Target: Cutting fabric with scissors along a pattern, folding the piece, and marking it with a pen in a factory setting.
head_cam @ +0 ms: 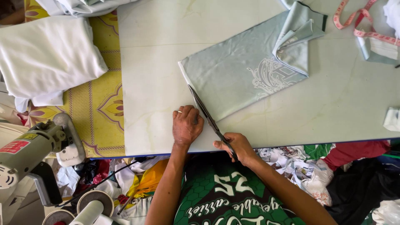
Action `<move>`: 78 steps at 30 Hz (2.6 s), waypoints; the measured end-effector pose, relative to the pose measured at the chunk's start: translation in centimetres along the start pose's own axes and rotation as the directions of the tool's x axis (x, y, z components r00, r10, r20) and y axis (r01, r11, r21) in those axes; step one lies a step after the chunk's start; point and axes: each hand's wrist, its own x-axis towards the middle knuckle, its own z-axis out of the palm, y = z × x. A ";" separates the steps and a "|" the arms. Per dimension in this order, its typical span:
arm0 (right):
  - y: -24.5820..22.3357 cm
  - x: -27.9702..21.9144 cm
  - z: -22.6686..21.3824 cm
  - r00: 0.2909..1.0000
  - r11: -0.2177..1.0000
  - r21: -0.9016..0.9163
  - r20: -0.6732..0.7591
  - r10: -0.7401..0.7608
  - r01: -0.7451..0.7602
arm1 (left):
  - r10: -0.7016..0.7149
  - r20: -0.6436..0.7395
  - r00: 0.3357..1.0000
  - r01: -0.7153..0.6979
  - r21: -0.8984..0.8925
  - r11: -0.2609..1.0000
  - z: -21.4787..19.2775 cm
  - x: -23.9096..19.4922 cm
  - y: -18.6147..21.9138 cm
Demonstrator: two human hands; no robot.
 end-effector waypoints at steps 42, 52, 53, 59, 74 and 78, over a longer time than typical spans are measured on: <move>11.6 1.2 -39.5 0.597 0.574 -0.810 -0.520 -0.611 -0.118 | -0.954 -0.085 0.287 0.953 0.126 0.276 -8.6 -2.4 2.9; -5.8 12.3 -17.8 0.504 0.115 -0.807 0.244 -0.829 0.579 | -0.949 -0.028 0.313 0.887 0.365 0.281 -8.0 -2.0 0.9; -5.3 13.3 -17.0 0.514 0.066 -0.824 0.287 -0.808 0.563 | -0.962 0.005 0.273 0.889 0.382 0.254 -8.3 -1.3 1.3; 0.7 12.3 -24.2 0.416 0.167 -0.834 0.081 -0.906 0.526 | -0.948 0.072 0.311 0.857 0.411 0.312 -8.8 -3.1 -1.2; 7.2 5.5 -30.6 0.472 0.907 -0.389 -0.838 -0.273 -0.165 | -0.714 -0.024 0.699 0.715 0.024 0.699 -7.1 -7.5 -8.7; 5.4 9.9 -29.1 0.314 0.743 -0.659 -0.686 -0.657 0.116 | -0.719 0.006 0.695 0.719 -0.015 0.695 -7.5 -5.5 -7.4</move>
